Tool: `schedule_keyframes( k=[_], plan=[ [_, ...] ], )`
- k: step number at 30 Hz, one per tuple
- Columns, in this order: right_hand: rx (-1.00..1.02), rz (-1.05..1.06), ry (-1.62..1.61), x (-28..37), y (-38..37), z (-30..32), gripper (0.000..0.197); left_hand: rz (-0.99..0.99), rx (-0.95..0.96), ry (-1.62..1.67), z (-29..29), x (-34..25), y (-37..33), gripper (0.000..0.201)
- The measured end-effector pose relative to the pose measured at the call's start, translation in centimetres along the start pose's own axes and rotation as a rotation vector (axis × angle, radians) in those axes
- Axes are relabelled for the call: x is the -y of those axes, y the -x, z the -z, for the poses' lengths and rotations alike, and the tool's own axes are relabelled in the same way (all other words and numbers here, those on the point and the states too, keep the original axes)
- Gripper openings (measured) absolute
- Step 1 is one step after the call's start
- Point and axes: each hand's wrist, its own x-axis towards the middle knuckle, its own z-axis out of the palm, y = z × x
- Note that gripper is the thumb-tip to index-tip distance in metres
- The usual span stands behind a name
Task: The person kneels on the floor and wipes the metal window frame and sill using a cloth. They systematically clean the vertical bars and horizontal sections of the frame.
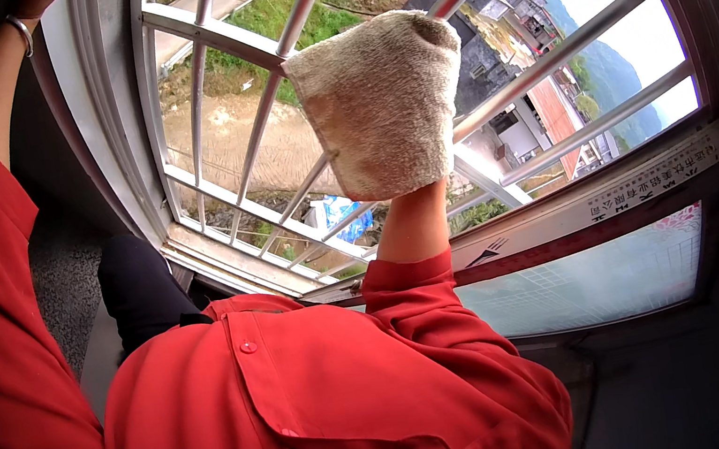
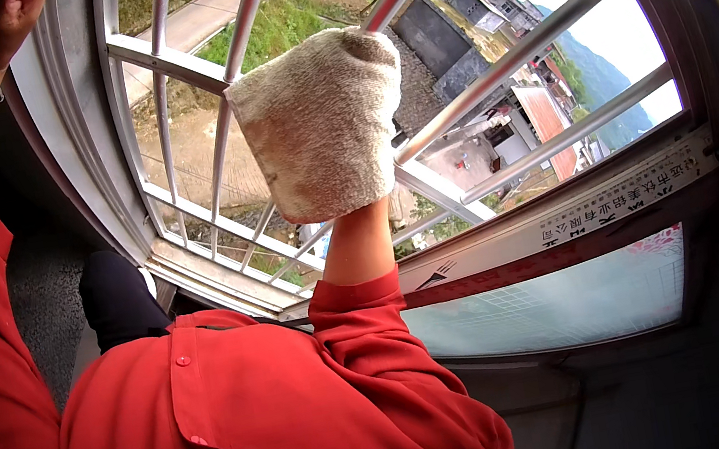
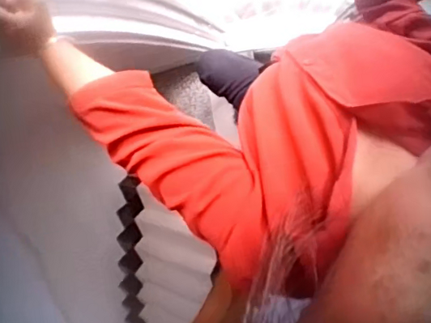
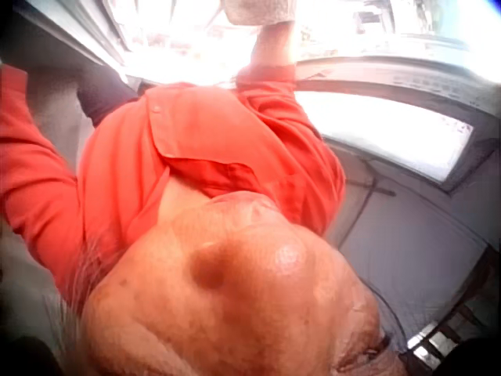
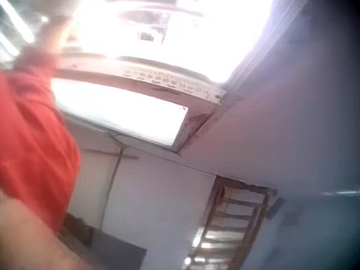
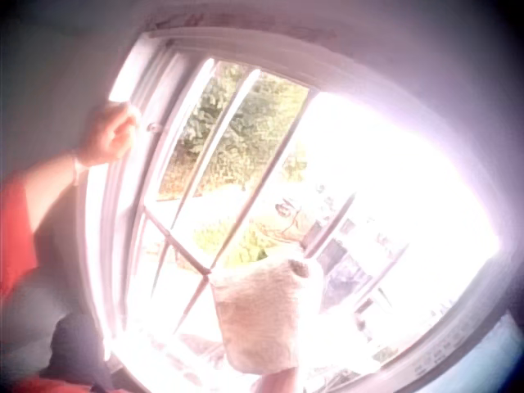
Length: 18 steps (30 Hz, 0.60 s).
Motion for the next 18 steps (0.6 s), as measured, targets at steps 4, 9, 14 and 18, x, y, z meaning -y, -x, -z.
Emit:
schedule_keyframes(
  k=[4,9,14,18],
  plan=[
    [0.112,-0.106,-0.061,0.9,2.7,0.8,0.017,0.006,0.039,-0.033,-0.6,-0.3,-0.2,0.009],
    [-0.118,-0.927,-1.281,3.0,3.7,3.7,0.02,-0.031,0.074,-0.043,-0.6,2.0,0.5,0.007],
    [-0.47,-0.329,-2.016,0.2,2.1,7.0,0.033,0.007,-0.002,-0.009,0.1,-0.1,-0.1,0.012],
    [-0.704,-0.248,-1.957,-7.2,1.4,8.1,0.047,-0.021,0.034,0.001,0.3,-0.8,-0.4,0.014]
  ],
)
